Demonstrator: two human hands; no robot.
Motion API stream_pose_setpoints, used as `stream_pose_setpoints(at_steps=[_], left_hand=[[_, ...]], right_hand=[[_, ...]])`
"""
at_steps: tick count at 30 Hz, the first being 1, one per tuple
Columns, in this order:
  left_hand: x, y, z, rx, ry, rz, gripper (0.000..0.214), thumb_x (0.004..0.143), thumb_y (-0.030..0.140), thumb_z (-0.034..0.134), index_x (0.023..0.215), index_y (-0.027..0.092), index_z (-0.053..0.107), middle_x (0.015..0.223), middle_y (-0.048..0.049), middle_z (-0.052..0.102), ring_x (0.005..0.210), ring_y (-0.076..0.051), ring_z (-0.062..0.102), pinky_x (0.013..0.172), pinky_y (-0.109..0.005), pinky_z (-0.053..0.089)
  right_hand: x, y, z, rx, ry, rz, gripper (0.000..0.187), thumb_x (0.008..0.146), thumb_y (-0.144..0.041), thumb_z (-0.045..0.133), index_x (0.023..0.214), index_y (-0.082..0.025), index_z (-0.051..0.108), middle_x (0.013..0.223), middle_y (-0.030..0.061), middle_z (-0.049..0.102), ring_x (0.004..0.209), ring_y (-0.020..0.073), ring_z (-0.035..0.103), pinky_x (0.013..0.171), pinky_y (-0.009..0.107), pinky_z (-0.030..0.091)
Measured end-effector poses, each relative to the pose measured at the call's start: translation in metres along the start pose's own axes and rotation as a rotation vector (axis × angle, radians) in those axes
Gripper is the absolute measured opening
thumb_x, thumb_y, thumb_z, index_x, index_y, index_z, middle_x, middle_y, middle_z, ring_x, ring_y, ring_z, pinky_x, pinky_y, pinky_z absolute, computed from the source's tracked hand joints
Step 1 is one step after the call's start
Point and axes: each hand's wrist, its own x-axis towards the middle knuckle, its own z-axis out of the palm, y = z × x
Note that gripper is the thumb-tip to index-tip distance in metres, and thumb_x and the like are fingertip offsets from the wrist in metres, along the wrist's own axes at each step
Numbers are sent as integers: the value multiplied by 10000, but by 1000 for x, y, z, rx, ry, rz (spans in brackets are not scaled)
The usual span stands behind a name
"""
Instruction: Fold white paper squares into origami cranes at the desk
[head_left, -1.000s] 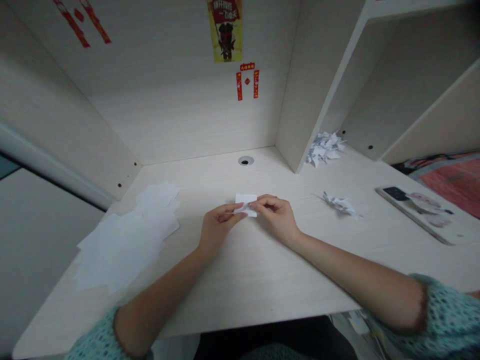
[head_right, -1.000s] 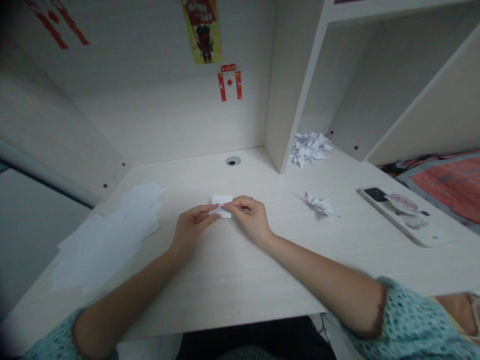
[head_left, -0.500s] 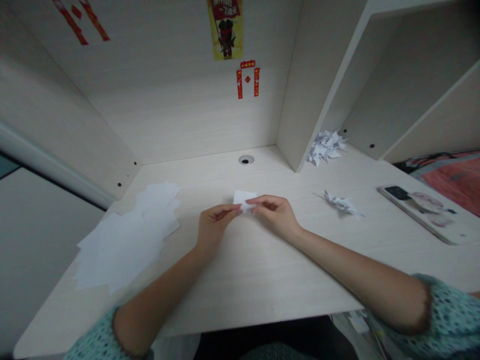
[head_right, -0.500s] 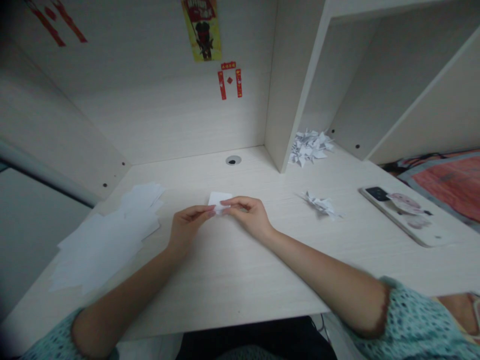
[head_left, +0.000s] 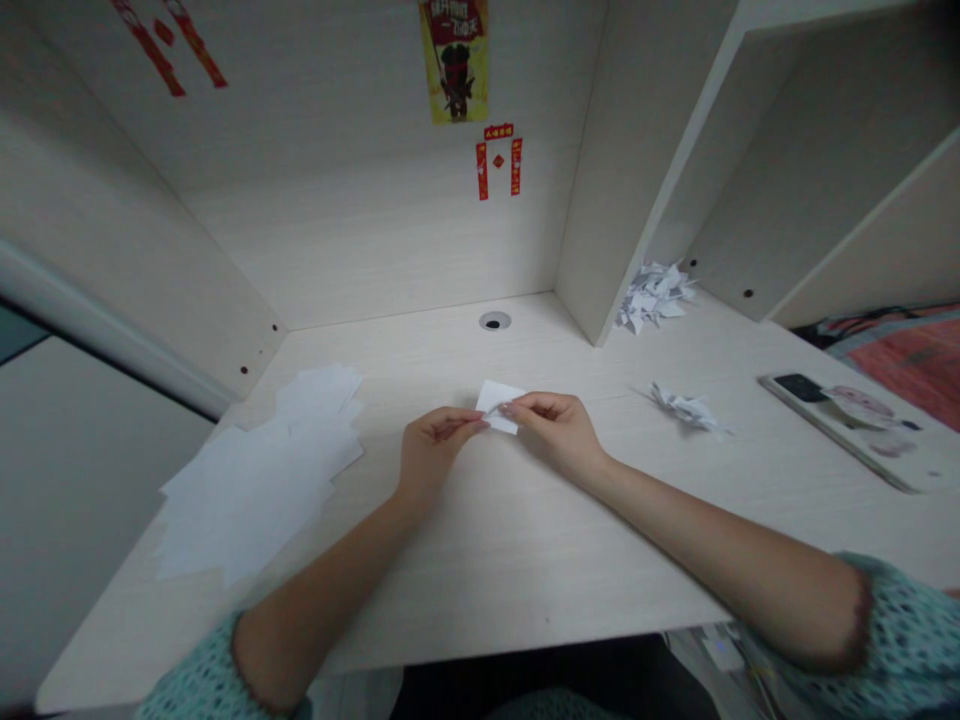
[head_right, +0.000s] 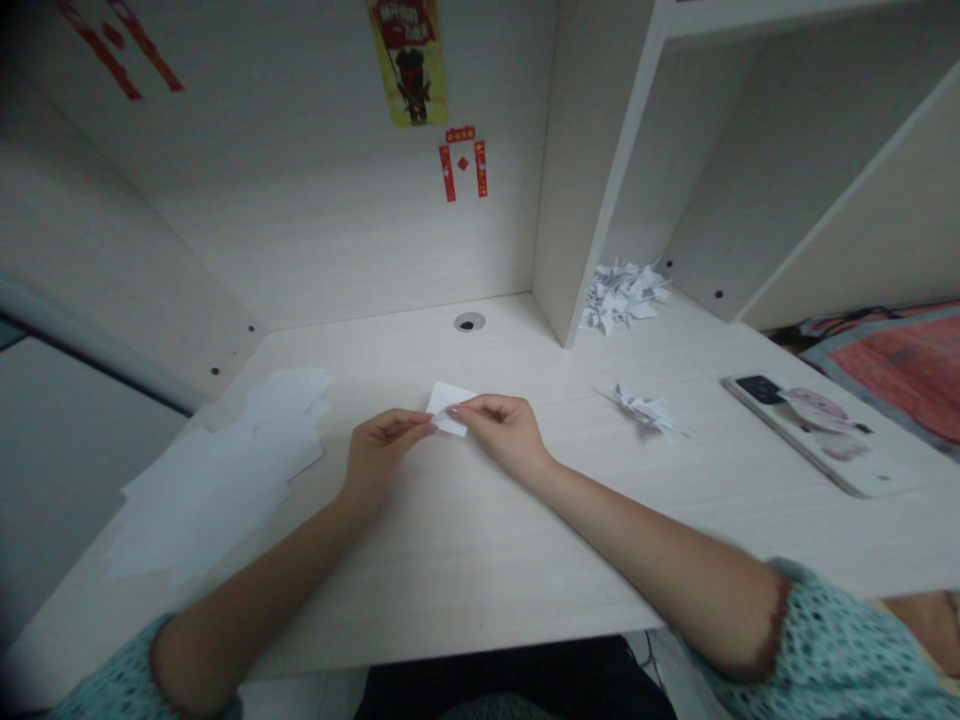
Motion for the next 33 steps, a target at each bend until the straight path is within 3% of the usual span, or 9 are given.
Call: stream_pose_setpoints(at_steps=[8, 12, 14, 19, 33], left_hand=[[0, 0, 0, -14, -31, -3, 179, 674, 325, 720, 757, 168, 691, 816, -43, 735, 777, -175, 676, 760, -285, 510], [1, -1, 1, -91, -85, -49, 456, 644, 308, 749, 1059, 188, 604, 823, -33, 734, 750, -163, 672, 713, -273, 509], [1, -2, 2, -103, -134, -102, 523, 641, 313, 750, 1119, 191, 579, 827, -33, 733, 734, -156, 663, 687, -265, 506], [1, -6, 3, -104, -163, -172, 235, 679, 358, 708, 827, 176, 710, 867, -40, 728, 799, -158, 644, 704, -252, 501], [-1, -8, 4, -160, -46, -153, 223, 676, 375, 711, 777, 179, 743, 738, -45, 725, 713, -159, 645, 680, -264, 501]], right_hand=[[-3, -3, 1, -15, 56, -4, 177, 672, -379, 728, 701, -205, 744, 734, 49, 732, 620, 160, 625, 596, 292, 469], [-3, -5, 1, -74, 94, -40, 170, 677, -372, 723, 701, -205, 745, 728, 49, 730, 638, 173, 634, 617, 304, 477], [-4, -6, 1, -107, 100, -71, 178, 676, -379, 721, 712, -206, 745, 735, 48, 732, 658, 183, 642, 642, 316, 487], [-6, -6, 2, -148, 70, -117, 158, 685, -367, 717, 720, -215, 745, 753, 44, 738, 690, 181, 655, 678, 313, 499], [-5, -2, -2, -121, -7, -108, 171, 699, -381, 710, 746, -221, 745, 782, 46, 740, 704, 179, 656, 696, 321, 502]])
